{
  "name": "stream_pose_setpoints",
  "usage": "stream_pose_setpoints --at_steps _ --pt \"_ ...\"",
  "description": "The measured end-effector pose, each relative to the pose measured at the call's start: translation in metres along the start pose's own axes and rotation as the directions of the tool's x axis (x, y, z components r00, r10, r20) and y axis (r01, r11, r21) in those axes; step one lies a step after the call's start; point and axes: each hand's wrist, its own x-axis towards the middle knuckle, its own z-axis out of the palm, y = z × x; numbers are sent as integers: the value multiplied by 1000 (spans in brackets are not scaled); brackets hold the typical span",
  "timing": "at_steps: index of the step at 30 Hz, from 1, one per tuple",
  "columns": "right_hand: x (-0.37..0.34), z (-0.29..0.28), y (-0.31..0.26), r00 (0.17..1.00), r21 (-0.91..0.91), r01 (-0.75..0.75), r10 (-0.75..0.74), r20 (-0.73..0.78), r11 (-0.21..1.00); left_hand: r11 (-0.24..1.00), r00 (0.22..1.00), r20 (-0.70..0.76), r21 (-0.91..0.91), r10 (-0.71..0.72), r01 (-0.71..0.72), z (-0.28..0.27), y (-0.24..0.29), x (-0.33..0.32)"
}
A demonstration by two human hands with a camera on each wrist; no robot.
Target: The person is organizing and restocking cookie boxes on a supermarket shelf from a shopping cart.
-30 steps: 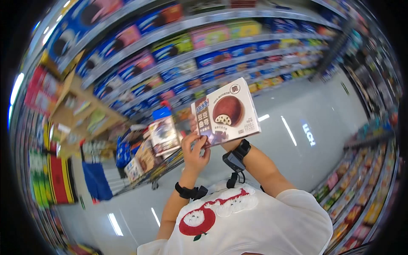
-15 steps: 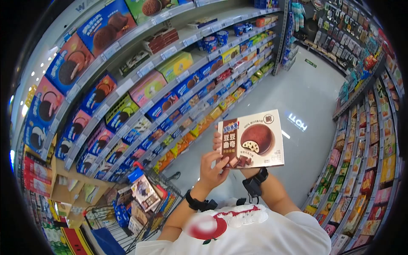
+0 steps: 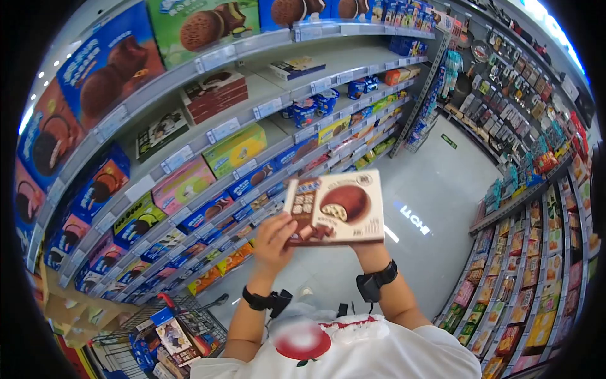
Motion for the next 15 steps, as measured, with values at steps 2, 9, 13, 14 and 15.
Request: stream_pose_setpoints --at_steps 2,9,13,14,15 --pt "27 -1 -12 999 25 -14 13 41 1000 1000 1000 25 27 9 -10 4 -11 15" --pt "105 -21 -24 870 301 -483 413 268 822 975 977 -2 -70 -213 213 8 -26 63" --pt "164 -33 -14 711 111 -660 570 412 743 879 876 -68 -14 -477 477 19 -36 86" --pt "177 -34 -11 665 55 -686 594 452 725 825 820 -98 -12 -563 565 21 -39 91" --pt "186 -34 -11 650 9 -690 613 449 724 741 736 -89 -55 -671 669 22 -41 96"
